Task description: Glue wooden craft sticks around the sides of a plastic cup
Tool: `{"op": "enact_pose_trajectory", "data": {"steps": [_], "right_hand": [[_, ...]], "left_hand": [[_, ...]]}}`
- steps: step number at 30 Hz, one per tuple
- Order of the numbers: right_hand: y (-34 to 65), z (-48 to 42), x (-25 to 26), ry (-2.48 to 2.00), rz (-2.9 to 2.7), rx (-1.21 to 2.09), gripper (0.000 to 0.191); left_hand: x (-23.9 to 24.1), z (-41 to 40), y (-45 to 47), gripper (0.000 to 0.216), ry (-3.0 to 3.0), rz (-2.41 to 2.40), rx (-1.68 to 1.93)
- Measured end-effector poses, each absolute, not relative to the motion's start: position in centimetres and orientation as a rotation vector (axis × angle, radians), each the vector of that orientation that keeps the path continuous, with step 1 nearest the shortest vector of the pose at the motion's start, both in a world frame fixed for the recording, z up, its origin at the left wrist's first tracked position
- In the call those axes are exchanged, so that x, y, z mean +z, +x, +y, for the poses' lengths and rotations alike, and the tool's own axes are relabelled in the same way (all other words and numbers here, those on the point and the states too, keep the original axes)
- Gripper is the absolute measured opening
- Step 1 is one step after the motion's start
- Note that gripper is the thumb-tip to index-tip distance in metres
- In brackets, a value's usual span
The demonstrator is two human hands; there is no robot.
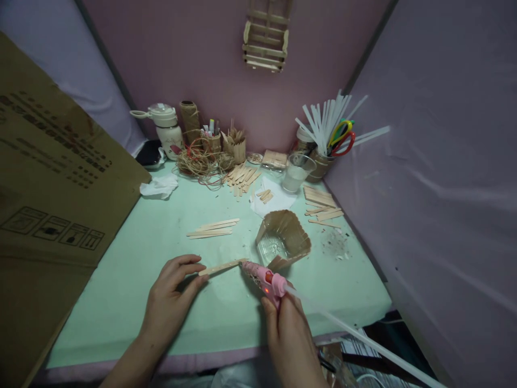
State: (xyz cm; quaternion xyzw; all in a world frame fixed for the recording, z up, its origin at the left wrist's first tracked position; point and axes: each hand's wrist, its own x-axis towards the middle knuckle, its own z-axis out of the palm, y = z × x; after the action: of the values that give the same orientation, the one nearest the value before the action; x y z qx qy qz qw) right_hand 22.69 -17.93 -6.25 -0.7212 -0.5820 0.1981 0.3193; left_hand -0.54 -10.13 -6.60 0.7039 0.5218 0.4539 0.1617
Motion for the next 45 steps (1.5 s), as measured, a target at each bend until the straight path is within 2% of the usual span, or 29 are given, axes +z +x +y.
{"op": "enact_pose_trajectory", "data": {"steps": [7, 12, 20, 27, 31, 34, 36, 38, 39, 41, 43, 45], "right_hand": [[23.5, -18.7, -5.2, -1.837, -1.533, 0.736, 0.036], [24.3, -20.2, -4.0, -1.716, -1.247, 0.937, 0.039], [27.5, -17.9, -1.5, -1.466, -0.342, 0.638, 0.044], [31.0, -14.1, -4.1, -1.279, -0.102, 0.805, 0.031], [31.5, -14.7, -5.7, -1.344, -0.184, 0.852, 0.032], [31.8, -15.9, -5.9, -1.524, -0.265, 0.821, 0.045], [31.8, -17.0, -5.5, -1.766, -0.400, 0.707, 0.057], [31.1, -18.1, -4.6, -1.972, -0.688, 0.457, 0.060], [30.3, -18.6, -4.0, -1.997, -0.875, 0.288, 0.056], [27.9, -19.0, -2.5, -1.878, -1.238, 0.037, 0.036], [24.7, -18.4, -0.8, -1.676, -1.562, -0.100, 0.018], [21.4, -17.1, 0.7, -1.528, -1.708, -0.166, 0.009]], "left_hand": [[-6.5, -10.1, -0.6, 0.008, 1.968, 1.497, 1.285], [-6.0, -10.0, -0.5, 0.009, 1.870, 1.499, 1.257], [-3.5, -8.4, 0.8, 0.005, 1.994, 1.393, 1.239], [-2.8, -7.2, 2.0, 0.004, 2.170, 1.315, 1.179], [-2.9, -7.2, 2.1, 0.005, 2.210, 1.292, 1.169], [-3.1, -7.2, 2.1, 0.004, 2.229, 1.274, 1.172], [-3.2, -7.3, 2.1, 0.004, 2.253, 1.261, 1.191], [-3.2, -7.4, 2.2, 0.004, 2.287, 1.240, 1.221], [-3.2, -7.5, 2.3, 0.003, 2.308, 1.225, 1.237], [-2.9, -7.8, 2.5, 0.003, 2.347, 1.195, 1.268], [-2.5, -8.3, 2.8, 0.004, 2.380, 1.178, 1.296], [-2.0, -8.8, 3.1, 0.006, 2.413, 1.168, 1.327]]}}
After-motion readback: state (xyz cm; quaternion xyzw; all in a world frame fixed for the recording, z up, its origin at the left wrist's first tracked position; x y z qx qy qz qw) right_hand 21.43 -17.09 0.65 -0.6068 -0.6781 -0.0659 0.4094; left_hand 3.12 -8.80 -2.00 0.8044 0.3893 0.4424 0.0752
